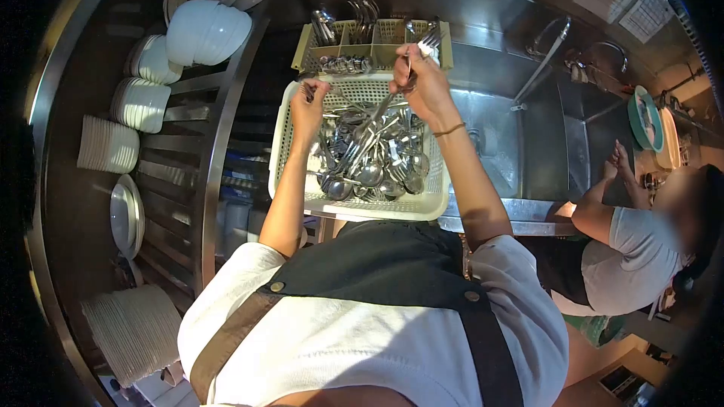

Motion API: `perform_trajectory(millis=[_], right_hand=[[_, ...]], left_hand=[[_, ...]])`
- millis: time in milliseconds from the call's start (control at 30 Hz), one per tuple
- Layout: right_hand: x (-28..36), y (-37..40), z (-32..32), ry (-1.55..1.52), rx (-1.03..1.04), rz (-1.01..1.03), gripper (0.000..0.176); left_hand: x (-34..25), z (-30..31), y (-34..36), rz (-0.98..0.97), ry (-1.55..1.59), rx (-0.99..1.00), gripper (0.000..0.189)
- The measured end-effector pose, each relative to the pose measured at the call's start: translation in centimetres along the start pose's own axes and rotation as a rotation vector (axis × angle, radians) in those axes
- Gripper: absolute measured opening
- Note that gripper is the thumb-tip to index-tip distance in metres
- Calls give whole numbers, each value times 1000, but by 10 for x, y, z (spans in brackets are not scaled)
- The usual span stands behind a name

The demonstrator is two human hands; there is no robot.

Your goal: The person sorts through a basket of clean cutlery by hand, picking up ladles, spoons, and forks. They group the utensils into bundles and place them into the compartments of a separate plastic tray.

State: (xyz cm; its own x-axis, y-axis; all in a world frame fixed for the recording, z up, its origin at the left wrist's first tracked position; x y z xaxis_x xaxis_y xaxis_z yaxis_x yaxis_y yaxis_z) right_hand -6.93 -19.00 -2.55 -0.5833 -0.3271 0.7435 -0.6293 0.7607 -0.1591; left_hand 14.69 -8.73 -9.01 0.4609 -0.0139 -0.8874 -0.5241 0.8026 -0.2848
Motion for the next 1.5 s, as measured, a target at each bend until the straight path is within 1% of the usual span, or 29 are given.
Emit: perform_trajectory(millis=[67, 100, 133, 200, 233, 367, 400, 467, 500, 533, 600, 667, 700, 800, 833, 867, 933, 1000, 1067, 1100, 1133, 1200, 1233, 1267, 1333, 1367, 1400, 1467, 1500], right_hand=[[-30, -4, 0, -189, 29, -233, 32], [-41, -5, -6, -237, 16, -302, 25], [-48, -6, -9, -236, 23, -310, 25], [-68, -4, -14, -6, 183, -461, 15], [-75, 1, -13, 152, 243, -480, 15], [-111, 7, 0, 204, 126, -402, 13], [-120, 8, 6, 203, 128, -405, 13], [-137, 14, 21, 447, 129, -407, 16], [-153, 15, 25, 503, 141, -286, 20], [-148, 28, 11, 453, 39, -346, 24], [-172, 32, 18, 346, -24, -302, 33], [-183, 41, 26, 318, -37, -340, 36], [-186, 46, 27, 292, -52, -371, 40], [-192, 58, 22, 264, -31, -369, 49], [-190, 62, 17, 251, -47, -350, 61], [-190, 65, 16, 248, -48, -350, 61], [-190, 68, 14, 227, 65, -350, 68], [-202, 71, 29, 218, -5, -347, 62], [-197, 73, 29, -19, -16, -421, 58], [-198, 75, 30, -79, -109, -488, 52], [-196, 74, 30, -79, -110, -489, 52], [-192, 73, 25, 53, 35, -535, 44], [-190, 74, 20, 35, -26, -528, 34], [-192, 73, 22, 35, -26, -527, 34], [-193, 74, 25, 45, 22, -523, 28], [-192, 73, 28, 48, 24, -524, 28], [-183, 73, 23, 18, 49, -552, 26], [-172, 74, 18, -11, 74, -582, 26], [-171, 75, 16, -42, 114, -656, 25]], left_hand=[[-16, 8, -2, -119, 256, -112, 16], [-28, 9, 1, -94, 264, -76, 16], [-37, 11, 5, -92, 261, -86, 16], [-44, 0, 13, 27, 465, 100, 17], [-43, -3, 20, 82, 450, 109, 18], [-18, -20, 42, 184, 438, 201, 19], [-6, -24, 46, 183, 445, 138, 20], [9, -32, 56, 184, 450, 73, 21], [17, -36, 61, 253, 503, 60, 22], [24, -40, 66, 320, 555, 46, 23], [33, -47, 72, 392, 596, 72, 25], [40, -52, 77, 484, 704, 11, 21], [41, -52, 79, 496, 729, 9, 25], [44, -49, 83, 498, 822, 14, 32], [44, -52, 86, 551, 883, -22, 35], [42, -54, 90, 552, 881, -22, 35], [38, -55, 93, 491, 951, -74, 29], [52, -52, 99, 515, 881, -14, 24], [36, -44, 102, 302, 331, 115, 24], [30, -37, 103, 273, 204, 109, 25], [16, -32, 103, 275, 204, 109, 25], [1, -28, 104, 459, 203, 165, 23], [13, -28, 99, 305, 124, 126, 22], [31, -32, 100, 304, 123, 126, 22], [18, -33, 97, 139, 78, 152, 29], [17, -31, 101, 169, 109, 76, 41], [21, -30, 99, 169, 110, 77, 41], [47, -26, 91, 403, 408, -2, 50], [42, -28, 83, 472, 502, 71, 43]])
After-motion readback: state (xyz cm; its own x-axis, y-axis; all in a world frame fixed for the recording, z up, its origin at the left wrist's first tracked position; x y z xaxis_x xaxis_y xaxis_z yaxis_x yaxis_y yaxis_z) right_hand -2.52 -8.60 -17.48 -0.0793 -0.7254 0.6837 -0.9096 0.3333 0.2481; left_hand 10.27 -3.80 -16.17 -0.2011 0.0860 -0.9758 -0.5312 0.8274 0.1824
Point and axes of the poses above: each hand's wrist, its own y-axis away from the middle knuckle, its own z-axis out of the back of the hand, x = y × z, the point moved 5 cm from there along -y, towards the middle knuckle, and after that the axes turned 4 degrees about x, right-handed, at the moved point
